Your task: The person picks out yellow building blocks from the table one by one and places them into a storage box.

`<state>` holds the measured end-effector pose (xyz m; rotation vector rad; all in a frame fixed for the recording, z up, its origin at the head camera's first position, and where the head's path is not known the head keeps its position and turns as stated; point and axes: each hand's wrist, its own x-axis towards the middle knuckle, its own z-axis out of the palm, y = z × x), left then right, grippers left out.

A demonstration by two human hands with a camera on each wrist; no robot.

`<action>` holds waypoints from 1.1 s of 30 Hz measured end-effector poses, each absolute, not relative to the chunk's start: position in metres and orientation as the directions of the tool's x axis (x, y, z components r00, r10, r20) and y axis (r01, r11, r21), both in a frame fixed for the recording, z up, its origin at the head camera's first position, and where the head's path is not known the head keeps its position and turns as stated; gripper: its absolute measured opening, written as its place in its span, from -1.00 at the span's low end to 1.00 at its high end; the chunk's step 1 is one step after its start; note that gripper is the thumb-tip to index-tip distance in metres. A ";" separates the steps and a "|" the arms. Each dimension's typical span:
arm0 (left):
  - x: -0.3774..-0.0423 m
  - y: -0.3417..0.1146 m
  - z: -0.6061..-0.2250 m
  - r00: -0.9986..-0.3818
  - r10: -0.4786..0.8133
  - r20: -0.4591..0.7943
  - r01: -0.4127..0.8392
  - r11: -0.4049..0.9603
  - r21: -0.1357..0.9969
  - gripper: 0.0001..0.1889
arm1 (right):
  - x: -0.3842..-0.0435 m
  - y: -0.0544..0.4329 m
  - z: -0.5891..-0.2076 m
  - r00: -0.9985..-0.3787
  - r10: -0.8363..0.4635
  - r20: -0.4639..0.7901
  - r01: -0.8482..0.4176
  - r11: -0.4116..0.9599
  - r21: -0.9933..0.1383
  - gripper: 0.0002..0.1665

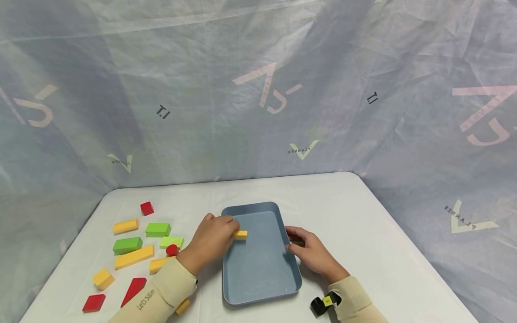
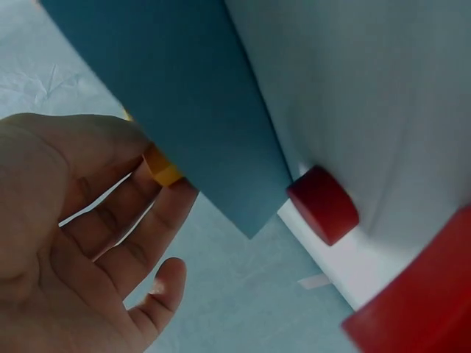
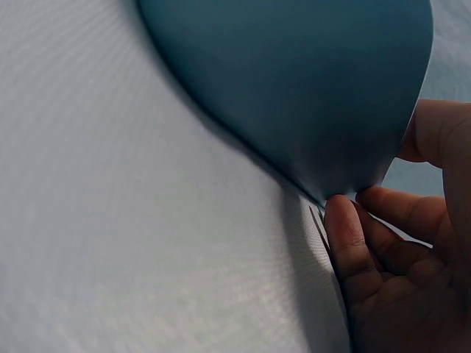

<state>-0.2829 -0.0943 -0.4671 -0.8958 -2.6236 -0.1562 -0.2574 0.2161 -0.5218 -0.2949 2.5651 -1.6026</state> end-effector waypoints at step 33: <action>-0.279 -0.087 -0.481 -0.767 0.575 0.284 0.603 0.798 0.012 -0.87 | -0.255 0.215 -0.519 -0.978 -0.210 0.012 -0.105 0.438 -0.893 -0.32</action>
